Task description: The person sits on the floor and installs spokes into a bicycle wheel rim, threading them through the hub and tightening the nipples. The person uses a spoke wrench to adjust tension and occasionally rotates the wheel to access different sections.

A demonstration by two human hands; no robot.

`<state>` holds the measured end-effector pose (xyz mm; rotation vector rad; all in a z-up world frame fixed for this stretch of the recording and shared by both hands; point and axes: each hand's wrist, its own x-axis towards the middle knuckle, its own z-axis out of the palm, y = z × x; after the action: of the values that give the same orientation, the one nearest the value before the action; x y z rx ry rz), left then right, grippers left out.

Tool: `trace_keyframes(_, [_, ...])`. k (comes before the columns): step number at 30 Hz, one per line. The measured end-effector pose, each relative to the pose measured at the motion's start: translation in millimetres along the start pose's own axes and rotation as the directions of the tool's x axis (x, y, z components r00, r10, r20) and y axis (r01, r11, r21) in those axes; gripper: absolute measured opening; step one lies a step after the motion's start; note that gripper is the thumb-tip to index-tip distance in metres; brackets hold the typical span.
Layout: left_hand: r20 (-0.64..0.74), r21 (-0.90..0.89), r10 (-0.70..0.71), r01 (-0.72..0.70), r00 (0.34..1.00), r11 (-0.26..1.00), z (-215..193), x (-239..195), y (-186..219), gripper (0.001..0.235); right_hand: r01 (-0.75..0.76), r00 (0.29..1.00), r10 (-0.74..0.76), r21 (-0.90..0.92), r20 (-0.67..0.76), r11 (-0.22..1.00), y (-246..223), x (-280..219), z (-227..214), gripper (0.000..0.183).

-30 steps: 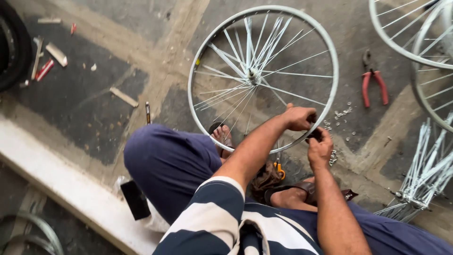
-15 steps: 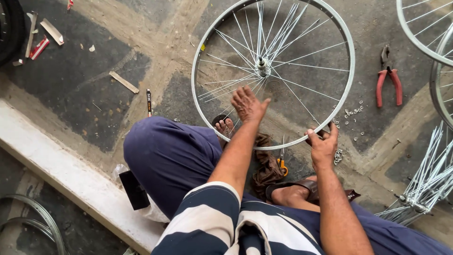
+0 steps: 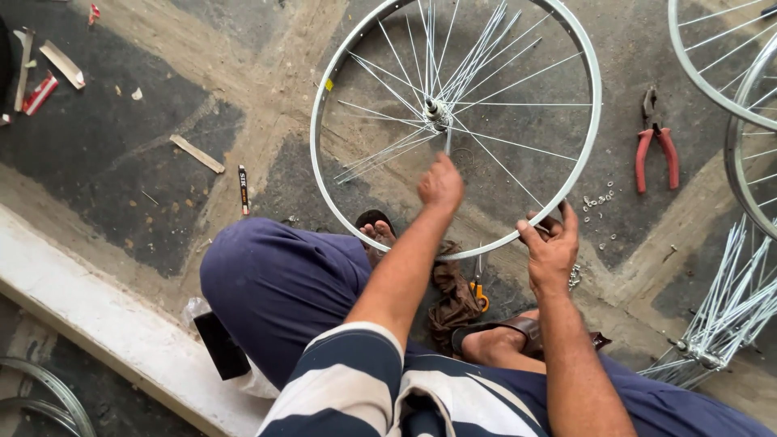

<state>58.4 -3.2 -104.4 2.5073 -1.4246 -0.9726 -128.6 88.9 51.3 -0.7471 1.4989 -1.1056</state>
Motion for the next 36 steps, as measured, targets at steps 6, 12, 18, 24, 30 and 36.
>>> trace_keyframes(6, [0.124, -0.568, 0.262, -0.149, 0.957, 0.810, 5, -12, 55, 0.085, 0.006, 0.999, -0.010, -0.112, -0.037, 0.994, 4, 10, -9, 0.081])
trace_keyframes(12, [-0.314, 0.033, 0.464, -0.478, 0.829, 0.877, -33, -24, 27, 0.026, 0.029, 0.996, -0.042, -0.160, -0.082, 0.987, 29, 37, -50, 0.077])
trace_keyframes(18, [-0.608, 0.278, 0.420, -0.314, 0.674, 0.908, -73, -33, -35, 0.019, 0.075, 0.973, -0.125, -0.246, -0.192, 0.966, 63, 48, -71, 0.063])
trace_keyframes(24, [-0.328, 0.195, 0.380, -0.332, 0.865, 0.923, -65, -49, -29, 0.019, 0.362, 0.794, -0.608, -0.779, -0.031, 0.512, 44, 11, -52, 0.059])
trace_keyframes(30, [0.166, -0.459, 0.178, -0.084, 0.970, 0.885, -14, -73, 19, 0.046, 0.507, 0.859, -0.278, -0.643, 0.430, 0.574, 29, -42, -11, 0.044])
trace_keyframes(36, [0.308, -0.844, 0.159, 0.193, 0.938, 0.500, 19, -54, -8, 0.044, 0.679, 0.717, -0.211, -0.734, 0.664, -0.002, 33, -49, -19, 0.079])
